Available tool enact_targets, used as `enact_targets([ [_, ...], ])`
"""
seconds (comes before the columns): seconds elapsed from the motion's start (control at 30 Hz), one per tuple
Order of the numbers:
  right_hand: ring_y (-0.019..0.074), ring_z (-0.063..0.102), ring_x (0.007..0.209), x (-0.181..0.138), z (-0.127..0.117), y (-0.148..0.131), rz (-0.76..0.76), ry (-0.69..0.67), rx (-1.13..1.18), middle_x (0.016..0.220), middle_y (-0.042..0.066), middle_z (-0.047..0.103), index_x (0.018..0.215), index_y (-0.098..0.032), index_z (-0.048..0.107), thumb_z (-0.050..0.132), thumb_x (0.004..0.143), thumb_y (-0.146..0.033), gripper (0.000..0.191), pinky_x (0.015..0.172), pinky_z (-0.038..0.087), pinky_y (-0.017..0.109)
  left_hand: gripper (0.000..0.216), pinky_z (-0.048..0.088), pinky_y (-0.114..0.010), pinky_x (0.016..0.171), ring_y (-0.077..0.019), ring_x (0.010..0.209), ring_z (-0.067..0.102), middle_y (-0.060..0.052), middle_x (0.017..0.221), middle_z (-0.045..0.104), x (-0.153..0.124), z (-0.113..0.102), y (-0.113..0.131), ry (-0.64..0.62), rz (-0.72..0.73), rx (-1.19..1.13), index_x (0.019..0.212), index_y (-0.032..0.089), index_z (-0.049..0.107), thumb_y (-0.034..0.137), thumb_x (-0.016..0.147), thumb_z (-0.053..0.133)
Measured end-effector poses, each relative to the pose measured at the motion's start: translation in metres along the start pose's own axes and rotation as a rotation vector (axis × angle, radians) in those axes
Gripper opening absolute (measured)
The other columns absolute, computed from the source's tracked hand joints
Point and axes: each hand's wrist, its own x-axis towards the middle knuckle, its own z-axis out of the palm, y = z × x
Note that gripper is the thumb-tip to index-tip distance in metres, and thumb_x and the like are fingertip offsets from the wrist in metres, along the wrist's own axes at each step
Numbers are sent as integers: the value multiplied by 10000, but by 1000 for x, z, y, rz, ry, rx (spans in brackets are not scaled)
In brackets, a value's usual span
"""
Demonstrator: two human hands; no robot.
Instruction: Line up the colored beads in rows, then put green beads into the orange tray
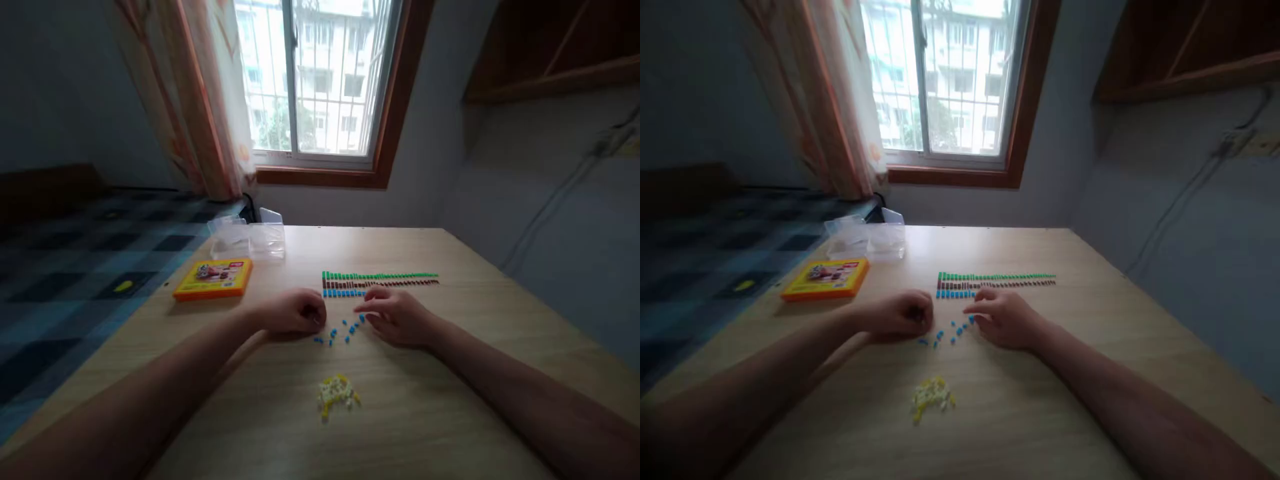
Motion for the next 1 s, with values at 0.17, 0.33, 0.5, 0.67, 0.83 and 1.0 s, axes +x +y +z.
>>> enact_targets([
  [0.17,119,610,709,0,-1,0,-11,-39,-26,954,61,704,1006,-227,785,610,929,-274,197,627,476,243,77,429,-215,645,-113,711,538,-10,821,636,-1,0,-2,-2,14,-7,818,158,722,221,785,694],
  [0.33,146,672,817,-1,-3,3,-18,-47,-27,978,47,742,946,-242,794,600,950,-270,196,726,514,266,91,434,-226,655,-117,722,543,-8,841,629,-1,-2,2,-23,-44,-53,802,156,711,243,773,704],
  [0.5,159,694,854,-4,-10,8,36,-82,-29,985,43,763,941,-244,798,609,925,-221,190,784,523,277,122,435,-239,658,-122,729,540,-14,859,622,-1,-3,6,-35,-77,-63,804,155,707,274,777,697],
  [0.67,134,677,778,-7,-25,14,147,-172,-21,1029,33,760,1086,-256,777,628,887,-205,254,694,505,253,134,428,-248,655,-129,726,538,-14,833,621,-1,-2,6,-11,-97,-78,783,151,685,286,779,684],
  [0.83,134,641,766,-6,-43,14,158,-310,-79,936,44,745,1071,-243,785,612,879,-170,268,678,461,247,131,433,-248,656,-135,721,546,-10,799,629,-1,0,3,40,-117,-74,815,152,688,278,790,664],
  [1.0,125,631,729,-4,-56,12,260,-401,-88,896,33,743,1047,-240,795,645,842,-145,272,657,441,227,274,471,-277,765,-164,838,613,-33,957,704,0,9,8,113,-90,119,1093,224,734,229,891,548],
])
